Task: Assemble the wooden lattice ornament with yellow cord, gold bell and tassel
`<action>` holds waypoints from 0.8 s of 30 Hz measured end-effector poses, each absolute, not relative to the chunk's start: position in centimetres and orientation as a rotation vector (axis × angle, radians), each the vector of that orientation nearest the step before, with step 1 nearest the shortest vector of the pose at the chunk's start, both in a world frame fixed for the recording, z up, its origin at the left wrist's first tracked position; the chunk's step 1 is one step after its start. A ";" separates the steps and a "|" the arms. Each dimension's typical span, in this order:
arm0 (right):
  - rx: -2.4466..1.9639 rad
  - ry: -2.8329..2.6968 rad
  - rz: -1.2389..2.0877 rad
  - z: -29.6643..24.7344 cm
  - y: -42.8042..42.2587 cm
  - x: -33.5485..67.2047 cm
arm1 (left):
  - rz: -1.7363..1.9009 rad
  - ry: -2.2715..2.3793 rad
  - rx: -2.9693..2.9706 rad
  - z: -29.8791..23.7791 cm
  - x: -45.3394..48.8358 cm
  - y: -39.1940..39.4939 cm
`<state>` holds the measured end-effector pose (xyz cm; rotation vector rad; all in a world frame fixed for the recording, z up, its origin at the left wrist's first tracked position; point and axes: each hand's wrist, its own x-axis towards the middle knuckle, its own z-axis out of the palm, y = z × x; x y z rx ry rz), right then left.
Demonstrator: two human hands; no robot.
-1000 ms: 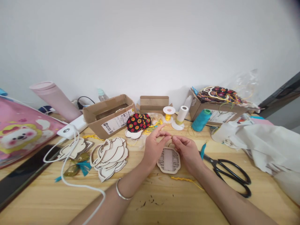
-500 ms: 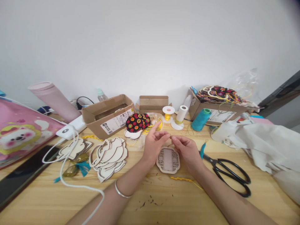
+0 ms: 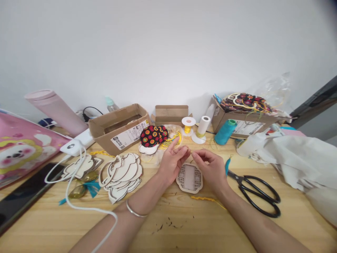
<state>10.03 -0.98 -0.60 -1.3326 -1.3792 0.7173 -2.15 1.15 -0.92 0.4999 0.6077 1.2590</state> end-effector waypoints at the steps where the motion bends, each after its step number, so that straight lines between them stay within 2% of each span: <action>1: -1.340 -1.386 0.698 -0.6 -1.0 10.0 | 1.258 0.609 0.503 -1.0 -2.1 1.2; 24: -1.349 -1.396 0.652 -0.9 -1.0 9.9 | 1.253 0.618 0.560 -1.2 -1.9 1.1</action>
